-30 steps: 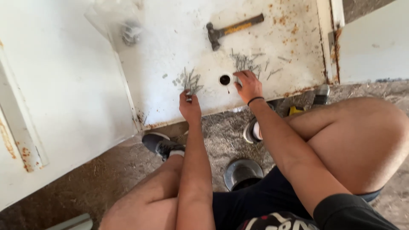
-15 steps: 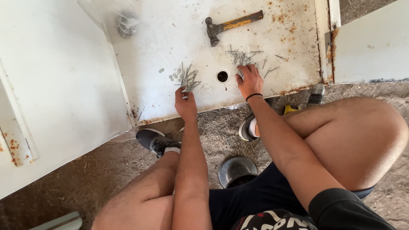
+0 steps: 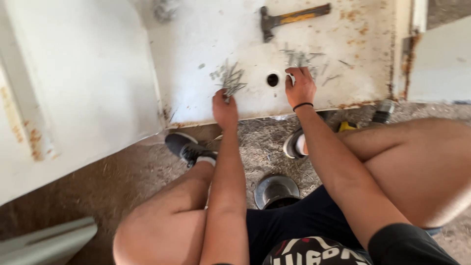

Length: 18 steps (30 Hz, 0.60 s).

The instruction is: Sorting and inspecting a pile of nails and screws on a metal surface

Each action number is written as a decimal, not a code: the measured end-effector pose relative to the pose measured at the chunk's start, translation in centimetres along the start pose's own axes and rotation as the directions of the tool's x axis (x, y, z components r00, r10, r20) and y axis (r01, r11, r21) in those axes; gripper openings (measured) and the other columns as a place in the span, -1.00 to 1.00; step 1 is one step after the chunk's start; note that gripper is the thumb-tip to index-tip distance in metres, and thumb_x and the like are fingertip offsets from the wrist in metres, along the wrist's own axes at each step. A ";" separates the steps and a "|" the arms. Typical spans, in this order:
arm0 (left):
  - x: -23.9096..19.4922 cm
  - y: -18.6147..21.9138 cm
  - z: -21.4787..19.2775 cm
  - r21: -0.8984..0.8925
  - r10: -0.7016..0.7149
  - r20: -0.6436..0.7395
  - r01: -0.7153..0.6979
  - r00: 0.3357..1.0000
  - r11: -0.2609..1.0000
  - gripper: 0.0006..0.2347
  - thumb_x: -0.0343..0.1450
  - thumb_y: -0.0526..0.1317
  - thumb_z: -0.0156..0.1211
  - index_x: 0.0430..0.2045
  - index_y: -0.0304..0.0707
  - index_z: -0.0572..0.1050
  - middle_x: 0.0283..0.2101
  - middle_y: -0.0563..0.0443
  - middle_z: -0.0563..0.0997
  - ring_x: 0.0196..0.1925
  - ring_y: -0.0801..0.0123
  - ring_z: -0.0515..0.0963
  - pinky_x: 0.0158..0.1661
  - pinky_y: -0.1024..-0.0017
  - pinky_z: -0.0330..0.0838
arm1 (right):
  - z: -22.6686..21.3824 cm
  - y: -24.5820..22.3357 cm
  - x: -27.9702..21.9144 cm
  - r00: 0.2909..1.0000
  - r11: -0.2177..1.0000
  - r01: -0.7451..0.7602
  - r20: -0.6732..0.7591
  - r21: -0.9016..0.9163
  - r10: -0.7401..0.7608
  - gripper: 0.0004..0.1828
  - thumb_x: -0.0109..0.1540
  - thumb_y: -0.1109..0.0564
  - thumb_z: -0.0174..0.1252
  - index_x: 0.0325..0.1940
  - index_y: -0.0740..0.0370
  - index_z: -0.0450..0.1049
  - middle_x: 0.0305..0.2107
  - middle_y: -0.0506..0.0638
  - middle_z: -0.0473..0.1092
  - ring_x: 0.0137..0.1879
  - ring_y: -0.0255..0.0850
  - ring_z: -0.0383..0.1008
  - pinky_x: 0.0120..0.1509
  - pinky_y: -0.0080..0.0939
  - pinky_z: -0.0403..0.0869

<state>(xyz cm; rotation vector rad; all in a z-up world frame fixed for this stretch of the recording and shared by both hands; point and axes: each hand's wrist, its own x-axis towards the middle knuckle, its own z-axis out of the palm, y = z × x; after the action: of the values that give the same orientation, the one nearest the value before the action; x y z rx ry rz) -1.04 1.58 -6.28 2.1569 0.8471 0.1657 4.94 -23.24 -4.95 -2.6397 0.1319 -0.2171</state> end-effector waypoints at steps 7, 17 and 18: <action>-0.6 0.5 -0.8 0.066 0.028 0.035 -0.030 0.999 0.997 -0.80 0.32 -0.18 0.31 -0.22 0.17 0.55 -0.28 0.16 0.53 -0.23 0.07 0.69 -0.18 0.07 0.60 | 1.8 -6.2 -1.7 0.978 0.982 0.119 0.153 0.148 -0.142 -0.87 0.24 0.03 0.29 -0.16 -0.25 0.57 -0.29 -0.23 0.41 -0.25 -0.15 0.58 -0.15 -0.11 0.58; 0.3 -3.5 -2.3 -0.441 -0.070 0.135 0.124 0.988 0.889 -0.80 0.51 -0.30 0.12 -0.03 -0.02 0.58 -0.31 0.04 0.51 -0.47 0.32 0.58 -0.48 0.39 0.57 | 4.8 -10.0 0.1 0.925 0.975 0.096 0.344 0.200 -0.161 -0.78 0.21 -0.06 0.29 -0.05 -0.19 0.59 -0.20 -0.17 0.44 -0.18 -0.09 0.59 -0.01 -0.02 0.55; 0.4 -3.8 -2.3 -0.601 -0.165 0.150 0.222 0.975 0.768 -0.79 0.54 -0.31 0.03 -0.04 -0.11 0.60 -0.33 0.04 0.48 -0.56 0.44 0.51 -0.60 0.51 0.54 | 4.8 -10.9 0.8 0.921 0.973 0.117 0.345 0.201 -0.182 -0.76 0.22 -0.06 0.29 -0.03 -0.16 0.59 -0.18 -0.14 0.43 -0.15 -0.03 0.59 0.01 0.01 0.55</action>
<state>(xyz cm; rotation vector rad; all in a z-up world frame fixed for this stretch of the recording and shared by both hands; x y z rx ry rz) -3.55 5.06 -7.50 1.4402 0.8178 0.2062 7.14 -11.59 -3.81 -2.4634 -0.2057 0.2026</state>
